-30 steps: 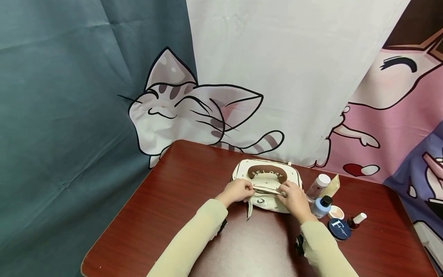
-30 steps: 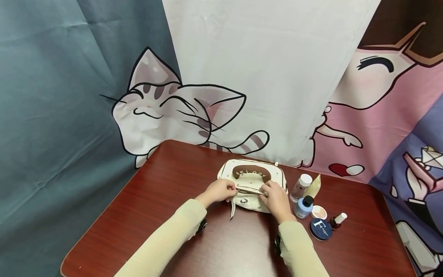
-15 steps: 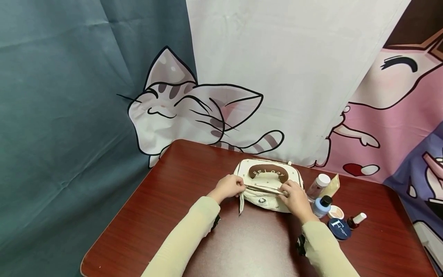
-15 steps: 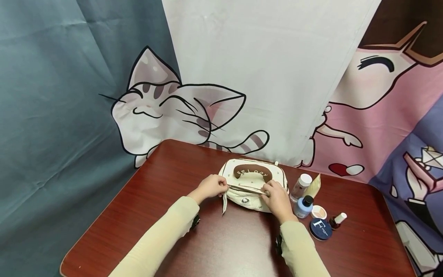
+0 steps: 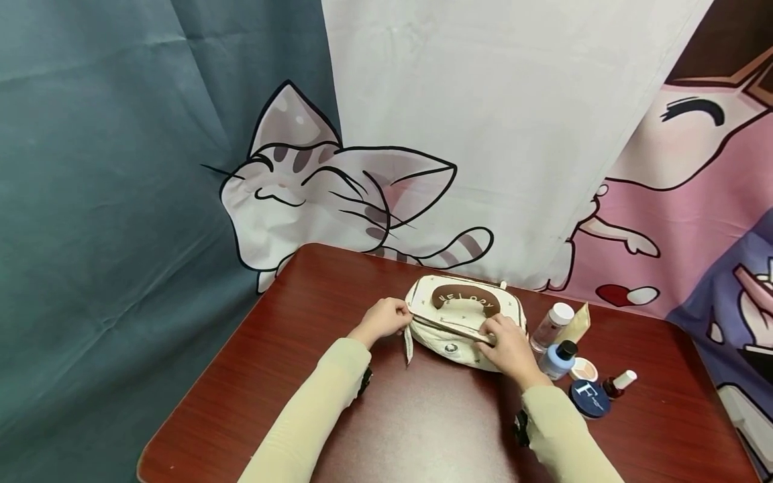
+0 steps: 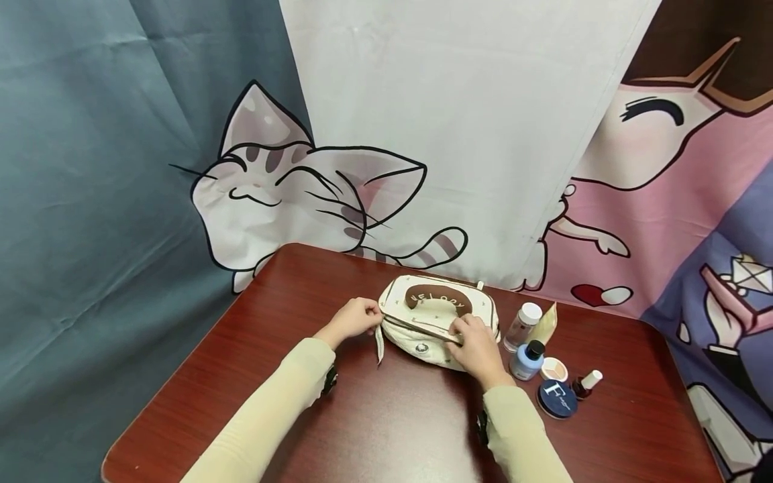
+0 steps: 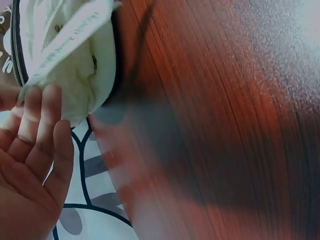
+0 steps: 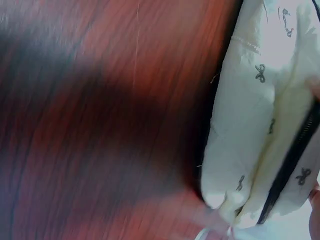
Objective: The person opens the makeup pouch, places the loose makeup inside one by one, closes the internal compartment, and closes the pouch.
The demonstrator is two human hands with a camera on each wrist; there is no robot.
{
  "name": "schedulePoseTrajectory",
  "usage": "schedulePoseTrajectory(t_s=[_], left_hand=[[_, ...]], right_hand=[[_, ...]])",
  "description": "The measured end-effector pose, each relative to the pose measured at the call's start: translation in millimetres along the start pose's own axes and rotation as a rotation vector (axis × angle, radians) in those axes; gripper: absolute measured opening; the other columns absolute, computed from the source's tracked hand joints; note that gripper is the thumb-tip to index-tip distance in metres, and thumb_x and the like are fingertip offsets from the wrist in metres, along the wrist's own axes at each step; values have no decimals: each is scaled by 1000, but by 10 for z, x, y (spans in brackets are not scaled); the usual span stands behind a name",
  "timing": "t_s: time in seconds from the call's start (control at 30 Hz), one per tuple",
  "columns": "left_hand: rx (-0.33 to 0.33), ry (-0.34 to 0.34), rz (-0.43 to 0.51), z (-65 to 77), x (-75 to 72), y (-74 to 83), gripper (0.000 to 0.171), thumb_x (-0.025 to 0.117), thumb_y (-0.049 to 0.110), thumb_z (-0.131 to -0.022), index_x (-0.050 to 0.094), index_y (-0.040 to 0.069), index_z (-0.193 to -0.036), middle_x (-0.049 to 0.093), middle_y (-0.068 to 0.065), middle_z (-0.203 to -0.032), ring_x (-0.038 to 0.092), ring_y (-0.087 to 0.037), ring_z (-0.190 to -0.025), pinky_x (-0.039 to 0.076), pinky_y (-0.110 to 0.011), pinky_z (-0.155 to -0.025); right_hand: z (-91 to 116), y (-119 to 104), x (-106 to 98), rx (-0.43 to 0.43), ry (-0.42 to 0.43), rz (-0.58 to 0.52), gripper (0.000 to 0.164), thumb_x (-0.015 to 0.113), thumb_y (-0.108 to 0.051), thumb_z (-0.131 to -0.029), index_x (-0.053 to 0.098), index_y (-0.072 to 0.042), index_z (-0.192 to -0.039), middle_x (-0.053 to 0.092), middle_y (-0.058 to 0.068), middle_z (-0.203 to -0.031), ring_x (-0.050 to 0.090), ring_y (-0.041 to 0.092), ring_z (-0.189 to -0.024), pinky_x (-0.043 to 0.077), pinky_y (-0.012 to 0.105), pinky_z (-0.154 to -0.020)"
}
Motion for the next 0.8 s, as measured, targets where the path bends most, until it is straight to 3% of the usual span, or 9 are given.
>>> schedulePoseTrajectory(t_s=[0.13,0.23,0.33,0.47,0.63,0.8], left_hand=[[6,6,32,-3,-43,-16,10,59,18,-77,61,19,-67,55,8,-50,53,-9,-48,38,-24,-48],[21,-14,55,-10,-33,-11,10,59,18,-77,61,18,-67,56,8,-51,53,-9,-49,38,-23,-49],[44,-38,85,-14,-8,-4,10,59,15,-77,62,17,-68,56,7,-52,52,-9,-49,38,-23,-49],[57,-61,92,-10,20,-19,10,59,13,-78,62,16,-69,54,7,-53,49,-8,-49,37,-21,-50],[65,-28,-46,-8,-8,-37,9,58,16,-76,58,21,-69,47,11,-56,45,-5,-54,34,-21,-51],[30,36,-155,-19,-59,-89,10,56,17,-76,54,22,-68,42,10,-57,43,-6,-55,30,-24,-50]], right_hand=[[-79,-207,132,-20,-52,-14,37,85,-32,-61,60,-15,-83,49,-2,-84,48,24,-85,36,41,-72],[-142,-357,225,-56,-51,23,39,83,-36,-64,66,-14,-91,50,0,-86,48,25,-86,37,41,-72],[-189,-464,290,-79,-26,70,36,82,-32,-68,69,-15,-97,51,3,-88,49,26,-87,37,43,-73],[-212,-517,352,-65,-8,42,24,79,-16,-72,71,-16,-95,54,3,-89,50,24,-87,38,43,-72],[-202,-495,391,-53,30,-97,20,75,0,-72,71,-11,-89,62,2,-92,55,24,-91,43,45,-75],[-187,-475,385,-111,52,-176,22,74,4,-71,70,-8,-89,67,3,-93,59,24,-92,44,44,-81]])
Point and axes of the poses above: each hand's wrist, its own z-axis away from the middle knuckle, its own x-axis out of the palm, y = z × x, the point moved 3 cm from there along -z, towards the middle knuckle
